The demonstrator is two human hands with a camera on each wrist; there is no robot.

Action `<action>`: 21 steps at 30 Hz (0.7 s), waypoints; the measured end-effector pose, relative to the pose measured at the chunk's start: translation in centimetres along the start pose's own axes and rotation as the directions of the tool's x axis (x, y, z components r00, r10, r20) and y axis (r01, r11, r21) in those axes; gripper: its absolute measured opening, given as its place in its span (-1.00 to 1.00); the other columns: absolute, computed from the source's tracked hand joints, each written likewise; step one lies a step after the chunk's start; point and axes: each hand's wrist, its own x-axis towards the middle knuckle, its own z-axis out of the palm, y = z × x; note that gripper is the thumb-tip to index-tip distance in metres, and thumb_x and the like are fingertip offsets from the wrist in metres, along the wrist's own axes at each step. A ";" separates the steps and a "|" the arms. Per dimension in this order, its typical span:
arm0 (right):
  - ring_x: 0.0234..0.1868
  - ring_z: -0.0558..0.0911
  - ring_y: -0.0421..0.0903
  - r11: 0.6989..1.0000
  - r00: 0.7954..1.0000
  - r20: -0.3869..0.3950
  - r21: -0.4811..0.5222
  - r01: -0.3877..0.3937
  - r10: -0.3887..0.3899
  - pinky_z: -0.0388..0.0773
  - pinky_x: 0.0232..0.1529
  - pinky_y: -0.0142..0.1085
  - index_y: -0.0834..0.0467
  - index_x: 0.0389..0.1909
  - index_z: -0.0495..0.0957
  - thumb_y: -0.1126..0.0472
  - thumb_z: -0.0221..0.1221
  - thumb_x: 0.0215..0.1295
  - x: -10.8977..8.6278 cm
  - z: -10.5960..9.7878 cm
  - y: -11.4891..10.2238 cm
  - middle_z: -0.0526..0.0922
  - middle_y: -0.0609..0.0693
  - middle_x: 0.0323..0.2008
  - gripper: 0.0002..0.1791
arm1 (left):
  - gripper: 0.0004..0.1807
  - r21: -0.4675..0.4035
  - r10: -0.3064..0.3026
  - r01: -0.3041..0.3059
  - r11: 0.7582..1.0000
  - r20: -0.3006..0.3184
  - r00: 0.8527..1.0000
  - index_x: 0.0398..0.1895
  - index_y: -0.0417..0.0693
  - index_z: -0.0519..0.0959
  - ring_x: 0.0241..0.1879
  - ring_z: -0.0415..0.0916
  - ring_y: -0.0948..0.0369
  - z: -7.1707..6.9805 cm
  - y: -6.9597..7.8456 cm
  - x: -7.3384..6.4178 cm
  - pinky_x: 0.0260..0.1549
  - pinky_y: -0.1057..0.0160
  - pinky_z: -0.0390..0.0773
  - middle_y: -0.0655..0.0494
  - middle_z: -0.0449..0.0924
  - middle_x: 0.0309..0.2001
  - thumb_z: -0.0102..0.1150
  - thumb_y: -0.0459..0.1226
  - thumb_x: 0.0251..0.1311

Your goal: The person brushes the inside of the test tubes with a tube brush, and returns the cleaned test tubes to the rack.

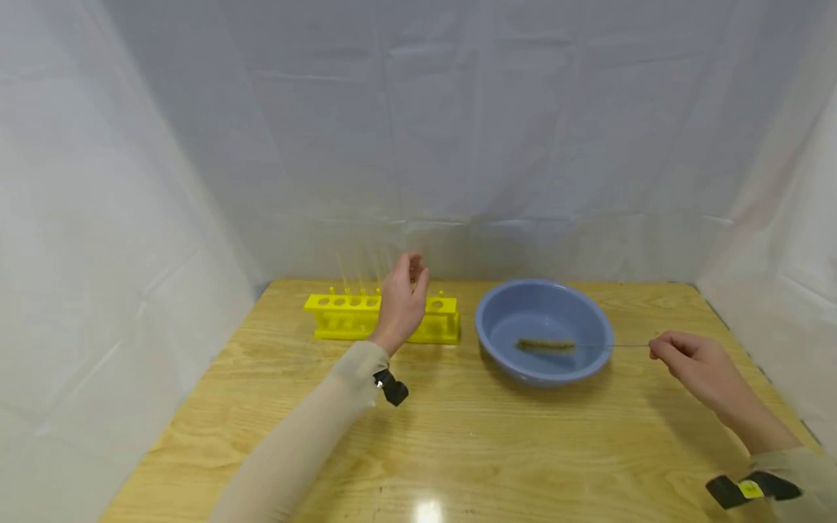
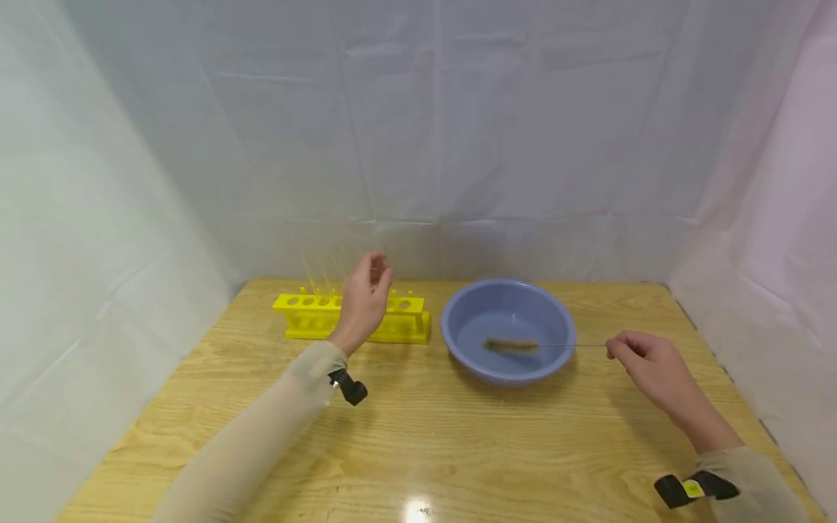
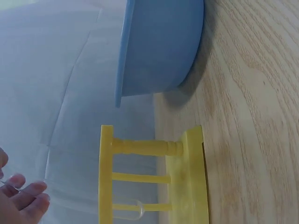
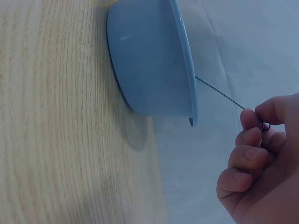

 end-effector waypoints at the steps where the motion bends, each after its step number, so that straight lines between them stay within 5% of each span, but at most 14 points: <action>1: -0.63 0.30 -0.11 1.000 1.000 -0.007 -0.002 0.003 -0.003 0.25 -0.64 -0.20 0.24 -0.15 0.57 -0.07 -0.07 0.60 0.0 0.0 -0.1 0.35 -0.05 -0.60 -0.55 | -0.63 0.003 0.011 -0.011 1.000 -0.002 1.000 0.27 -0.10 0.40 0.04 0.56 0.10 0.0 0.1 0.0 0.06 0.09 0.60 -0.02 0.55 0.04 -0.07 -0.13 0.55; 11: -0.65 0.29 -0.12 0.997 0.992 -0.105 0.013 0.075 -0.073 0.24 -0.66 -0.21 0.21 -0.18 0.59 -0.01 -0.03 0.59 -0.2 0.1 -0.4 0.36 -0.08 -0.59 -0.61 | -0.69 -0.047 0.064 -0.065 0.997 -0.014 0.998 0.23 -0.13 0.42 0.00 0.57 0.07 0.0 0.6 0.5 0.05 0.08 0.61 -0.09 0.57 0.01 0.00 -0.27 0.52; 21: -0.70 0.25 -0.13 0.997 0.989 -0.128 0.002 0.079 -0.078 0.22 -0.69 -0.20 0.20 -0.19 0.59 0.00 -0.03 0.59 -0.2 0.3 -0.6 0.34 -0.09 -0.62 -0.63 | -0.65 -0.110 0.110 -0.108 0.988 0.010 0.994 0.29 -0.08 0.40 0.04 0.60 0.10 -0.5 1.4 1.2 0.10 0.10 0.61 -0.05 0.59 0.02 -0.03 -0.19 0.54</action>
